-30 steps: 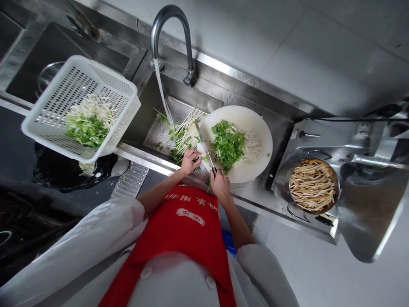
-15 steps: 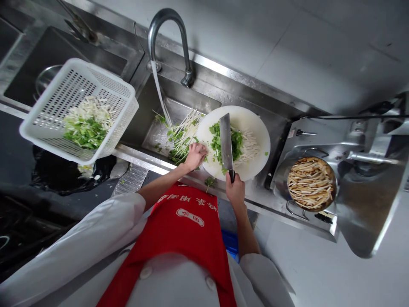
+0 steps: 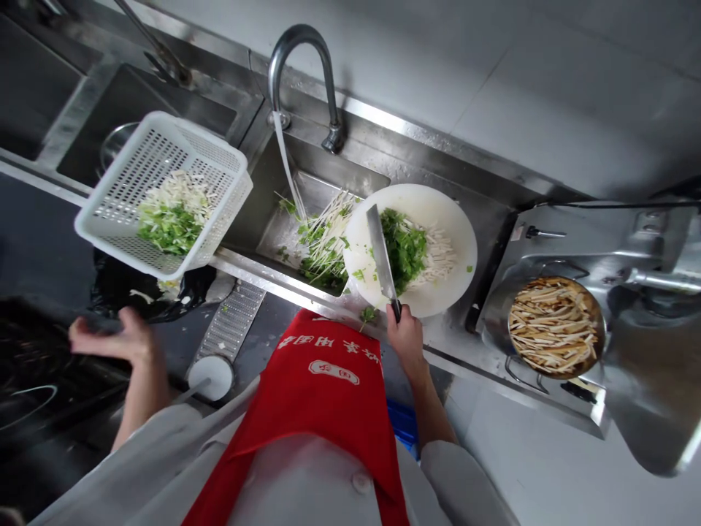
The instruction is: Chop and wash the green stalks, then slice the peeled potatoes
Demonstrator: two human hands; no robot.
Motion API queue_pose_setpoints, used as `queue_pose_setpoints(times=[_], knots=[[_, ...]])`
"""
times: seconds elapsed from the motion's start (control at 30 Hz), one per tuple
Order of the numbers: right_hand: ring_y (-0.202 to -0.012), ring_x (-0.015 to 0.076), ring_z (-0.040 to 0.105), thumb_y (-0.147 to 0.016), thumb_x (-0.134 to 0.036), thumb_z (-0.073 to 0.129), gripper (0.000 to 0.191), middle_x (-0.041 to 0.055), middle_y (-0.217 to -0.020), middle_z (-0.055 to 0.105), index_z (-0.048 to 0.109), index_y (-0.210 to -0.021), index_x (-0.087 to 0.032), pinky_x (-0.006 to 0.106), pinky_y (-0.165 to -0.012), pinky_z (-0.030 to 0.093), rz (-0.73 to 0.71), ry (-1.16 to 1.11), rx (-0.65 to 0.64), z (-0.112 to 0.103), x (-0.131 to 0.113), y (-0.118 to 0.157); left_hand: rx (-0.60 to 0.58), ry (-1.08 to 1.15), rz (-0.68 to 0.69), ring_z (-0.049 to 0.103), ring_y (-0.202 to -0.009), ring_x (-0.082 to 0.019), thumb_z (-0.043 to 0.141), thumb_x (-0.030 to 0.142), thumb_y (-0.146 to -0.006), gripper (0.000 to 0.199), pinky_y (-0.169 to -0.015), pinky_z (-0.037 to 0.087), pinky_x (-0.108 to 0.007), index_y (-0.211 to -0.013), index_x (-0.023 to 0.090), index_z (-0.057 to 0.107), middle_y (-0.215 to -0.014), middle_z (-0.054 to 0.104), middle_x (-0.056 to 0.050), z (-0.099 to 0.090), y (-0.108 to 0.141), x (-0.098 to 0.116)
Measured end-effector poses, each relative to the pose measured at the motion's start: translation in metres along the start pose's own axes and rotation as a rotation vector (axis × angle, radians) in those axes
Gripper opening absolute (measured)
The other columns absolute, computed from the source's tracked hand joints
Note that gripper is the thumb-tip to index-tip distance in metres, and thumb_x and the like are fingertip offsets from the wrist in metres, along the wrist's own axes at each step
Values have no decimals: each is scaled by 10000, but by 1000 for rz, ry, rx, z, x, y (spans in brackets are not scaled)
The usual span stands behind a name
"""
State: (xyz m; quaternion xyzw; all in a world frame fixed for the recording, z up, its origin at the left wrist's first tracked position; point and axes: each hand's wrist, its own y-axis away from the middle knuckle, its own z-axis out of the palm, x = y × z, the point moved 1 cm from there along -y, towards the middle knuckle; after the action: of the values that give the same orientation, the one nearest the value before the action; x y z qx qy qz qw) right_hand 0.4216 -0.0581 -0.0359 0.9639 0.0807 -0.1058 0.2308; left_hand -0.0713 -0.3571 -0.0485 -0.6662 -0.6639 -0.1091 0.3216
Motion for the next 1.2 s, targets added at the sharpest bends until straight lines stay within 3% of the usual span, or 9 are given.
queue_pose_setpoints(times=[0.07,0.13,0.23,0.43,0.57,0.7,0.97,1.13,1.2], knots=[[-843,282,731,-1087,-440,477,375,174,-908,783,697,-1099,-137,293,-705,385,-78,59,-56,-1,-16,-7,218,-24,5,648,-1181,-287,642,282,-819,193,-1103,519,-597,-953,309,505,-1154,711,62,-17,-13,-31],[-858,280,739,-1093,-427,483,365,172,-926,789,703,-1125,-137,294,-724,407,-147,124,-110,-2,-31,-14,223,74,17,679,-1002,-257,618,305,-829,105,-978,583,-545,-874,276,528,-1034,711,35,-6,7,-35],[-884,288,749,-1107,-437,464,394,181,-959,790,704,-1164,-130,305,-754,440,-211,221,-161,-1,-50,-23,-93,267,29,647,-814,-203,622,362,-813,146,-837,597,-427,-816,219,594,-813,648,4,46,87,5],[-976,296,755,-1118,-457,438,436,213,-1046,783,703,-1187,-118,314,-803,474,-197,251,-191,10,-62,-41,-1202,733,-75,665,-664,-167,751,448,-790,336,-622,554,-295,-993,196,661,-771,684,-13,157,269,132],[-1000,262,743,-1093,-441,494,387,174,-1065,792,729,-1139,-137,280,-812,473,-196,84,-214,3,-45,-57,-1260,724,18,638,-608,-151,781,433,-810,301,-633,563,-296,-939,194,651,-698,661,0,190,302,166],[-866,246,717,-1041,-541,525,434,118,-878,773,733,-982,-164,284,-749,475,-143,-144,-90,-16,0,-51,-1188,580,206,652,-678,-174,563,469,-974,318,-687,560,-318,-844,196,660,-742,684,-42,183,304,154],[-477,218,563,-964,-795,445,638,23,-533,575,663,-924,-197,342,-546,470,284,-544,123,-33,86,-2,-1524,227,673,685,-677,-267,759,438,-904,451,-742,544,-387,-571,239,528,-566,534,-50,149,393,130],[-459,207,541,-935,-794,471,615,13,-487,538,639,-814,-214,338,-546,454,355,-544,160,-21,120,19,-1607,182,756,653,-649,-217,727,186,-838,84,-724,545,-344,-757,196,708,-628,616,-37,142,362,130],[-524,227,579,-930,-782,486,612,33,-511,564,658,-813,-206,342,-586,463,355,-492,199,-15,133,26,-1617,302,647,648,-636,-182,704,203,-837,206,-671,539,-310,-1033,185,767,-743,678,-20,137,334,137]])
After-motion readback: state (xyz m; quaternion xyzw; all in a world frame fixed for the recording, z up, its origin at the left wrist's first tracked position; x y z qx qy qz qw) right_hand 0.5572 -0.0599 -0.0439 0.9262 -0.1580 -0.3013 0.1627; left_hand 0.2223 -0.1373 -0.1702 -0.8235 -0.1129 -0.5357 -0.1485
